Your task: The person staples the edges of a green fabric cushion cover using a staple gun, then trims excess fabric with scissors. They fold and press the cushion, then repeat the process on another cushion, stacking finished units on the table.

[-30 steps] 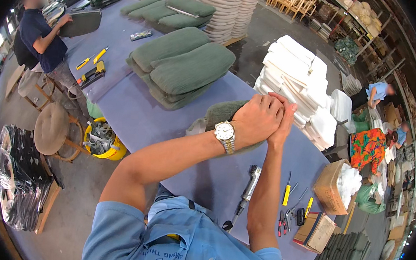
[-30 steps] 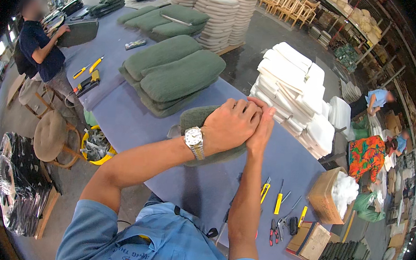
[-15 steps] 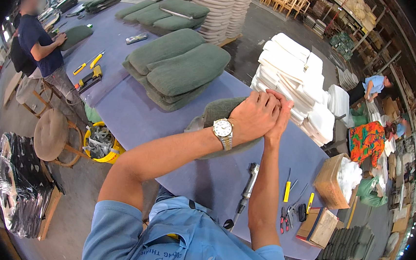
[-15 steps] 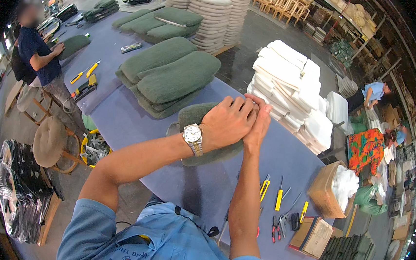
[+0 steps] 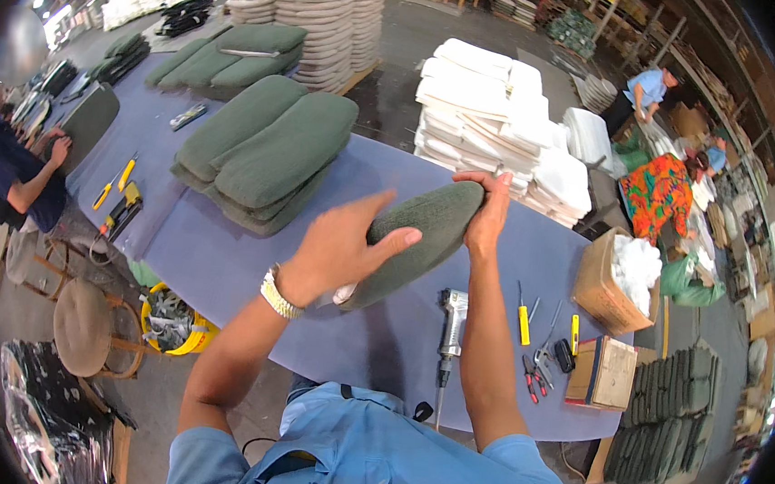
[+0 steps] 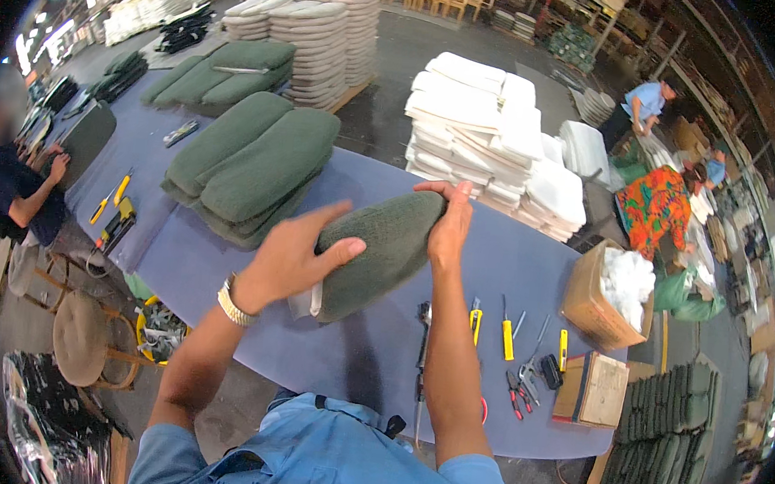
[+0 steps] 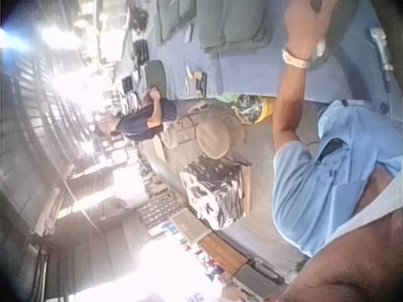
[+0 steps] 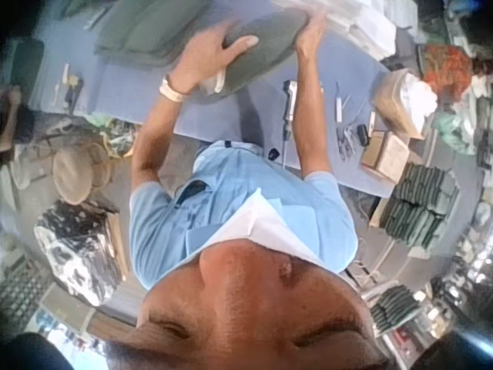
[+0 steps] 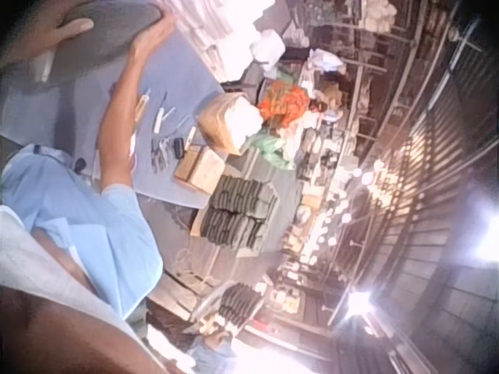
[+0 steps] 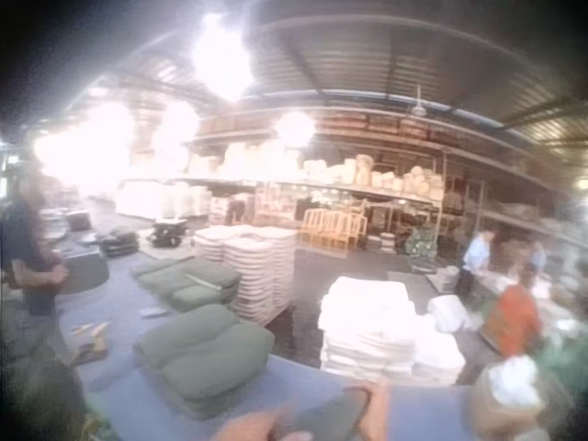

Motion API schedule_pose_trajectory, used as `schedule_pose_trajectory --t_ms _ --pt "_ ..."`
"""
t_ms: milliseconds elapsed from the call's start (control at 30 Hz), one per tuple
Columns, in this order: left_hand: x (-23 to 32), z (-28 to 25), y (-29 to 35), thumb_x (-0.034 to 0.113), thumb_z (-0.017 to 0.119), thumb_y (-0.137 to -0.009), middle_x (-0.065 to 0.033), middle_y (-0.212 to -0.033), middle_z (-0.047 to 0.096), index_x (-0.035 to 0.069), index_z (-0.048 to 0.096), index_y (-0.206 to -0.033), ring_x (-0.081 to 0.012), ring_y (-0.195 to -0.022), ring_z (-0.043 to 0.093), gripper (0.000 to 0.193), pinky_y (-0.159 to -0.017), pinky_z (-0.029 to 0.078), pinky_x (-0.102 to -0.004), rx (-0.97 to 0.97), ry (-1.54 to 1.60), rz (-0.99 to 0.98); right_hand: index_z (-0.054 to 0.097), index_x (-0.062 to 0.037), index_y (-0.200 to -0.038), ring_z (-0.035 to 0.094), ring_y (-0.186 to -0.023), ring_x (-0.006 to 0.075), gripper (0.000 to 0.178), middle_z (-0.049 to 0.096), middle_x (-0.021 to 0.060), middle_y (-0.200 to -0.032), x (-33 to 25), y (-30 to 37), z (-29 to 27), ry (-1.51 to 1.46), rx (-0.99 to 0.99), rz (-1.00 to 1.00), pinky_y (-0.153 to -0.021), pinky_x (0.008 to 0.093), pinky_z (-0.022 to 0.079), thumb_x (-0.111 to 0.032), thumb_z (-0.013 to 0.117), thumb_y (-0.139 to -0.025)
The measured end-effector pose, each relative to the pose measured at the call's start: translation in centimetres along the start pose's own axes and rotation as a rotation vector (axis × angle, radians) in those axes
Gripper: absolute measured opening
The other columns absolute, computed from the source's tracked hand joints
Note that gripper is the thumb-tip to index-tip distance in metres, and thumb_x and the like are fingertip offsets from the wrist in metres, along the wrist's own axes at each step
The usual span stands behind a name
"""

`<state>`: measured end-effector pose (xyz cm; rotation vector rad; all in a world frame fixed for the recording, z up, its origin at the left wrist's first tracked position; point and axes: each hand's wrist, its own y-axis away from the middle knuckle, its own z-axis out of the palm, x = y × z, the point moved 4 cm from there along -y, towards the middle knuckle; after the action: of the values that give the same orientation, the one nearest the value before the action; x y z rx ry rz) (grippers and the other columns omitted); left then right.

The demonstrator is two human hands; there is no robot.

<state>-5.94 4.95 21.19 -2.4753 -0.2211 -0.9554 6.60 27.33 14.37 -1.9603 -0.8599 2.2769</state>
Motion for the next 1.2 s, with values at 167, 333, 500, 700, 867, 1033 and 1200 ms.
schedule_pose_trajectory --t_ms 167,333,500,700,867,1033,1200 --pt "2.4 4.0 1.9 0.048 0.071 -0.095 -0.0289 -0.110 0.072 -0.004 0.061 -0.135 -0.0424 -0.100 0.073 0.066 -0.084 0.057 -0.0425 -0.001 0.115 -0.007 0.073 0.0034 -0.092 0.068 -0.071 0.0210 0.089 0.071 0.0146 -0.077 -0.5 0.6 -1.5 -0.027 -0.081 0.038 -0.069 0.0319 0.054 -0.066 0.021 -0.107" --pt "3.3 6.1 1.3 0.039 0.072 -0.095 -0.0266 -0.116 0.072 -0.003 0.060 -0.136 -0.0417 -0.100 0.072 0.060 -0.082 0.059 -0.0446 0.216 0.195 0.081 0.074 0.0037 -0.093 0.071 -0.080 0.0223 0.083 0.074 0.0166 -0.085 -0.4 0.9 -2.4 -0.050 -0.119 0.085 -0.076 0.0346 0.056 -0.061 0.026 -0.110" --pt "2.7 5.6 0.8 0.021 0.072 -0.094 -0.0252 -0.118 0.072 -0.002 0.063 -0.134 -0.0409 -0.101 0.073 0.047 -0.087 0.058 -0.0416 0.280 0.202 0.106 0.074 0.0016 -0.091 0.071 -0.085 0.0274 0.072 0.074 0.0148 -0.087 -3.6 0.8 -1.5 0.303 -0.122 -0.001 -0.081 0.0404 0.055 -0.052 0.031 -0.111" --pt "0.1 2.3 1.4 0.015 0.071 -0.094 -0.0232 -0.117 0.073 -0.002 0.063 -0.132 -0.0370 -0.102 0.074 0.042 -0.087 0.058 -0.0401 0.323 0.234 0.055 0.071 -0.0033 -0.083 0.062 -0.088 0.0376 0.037 0.067 0.0137 -0.085 -7.6 1.3 4.7 0.551 -0.330 -0.418 -0.079 0.0463 0.049 -0.026 0.051 -0.104" --pt "-2.6 -0.6 2.5 0.015 0.066 -0.098 -0.0206 -0.119 0.074 -0.004 0.062 -0.134 -0.0292 -0.107 0.074 0.040 -0.092 0.056 -0.0369 0.361 0.244 -0.001 0.073 -0.0081 -0.081 0.063 -0.081 0.0318 0.031 0.068 0.0083 -0.081 -8.4 2.3 9.7 0.519 -0.306 -0.620 -0.072 0.0453 0.048 -0.027 0.058 -0.100" --pt "-4.4 -2.8 3.0 0.013 0.063 -0.099 -0.0210 -0.127 0.071 -0.005 0.063 -0.135 -0.0271 -0.117 0.069 0.040 -0.101 0.050 -0.0371 0.391 0.225 -0.097 0.073 -0.0071 -0.084 0.065 -0.076 0.0346 0.038 0.070 0.0099 -0.080 -6.4 0.5 12.7 0.362 -0.306 -0.403 -0.066 0.0473 0.048 -0.034 0.055 -0.104" --pt "-6.5 -4.0 5.2 0.018 0.060 -0.101 -0.0215 -0.130 0.070 -0.006 0.062 -0.136 -0.0281 -0.121 0.066 0.043 -0.106 0.047 -0.0386 0.437 0.215 -0.170 0.070 -0.0022 -0.087 0.065 -0.080 0.0454 0.049 0.069 0.0193 -0.083 -2.0 1.1 13.6 0.272 -0.224 -0.145 -0.067 0.0502 0.048 -0.039 0.045 -0.108"
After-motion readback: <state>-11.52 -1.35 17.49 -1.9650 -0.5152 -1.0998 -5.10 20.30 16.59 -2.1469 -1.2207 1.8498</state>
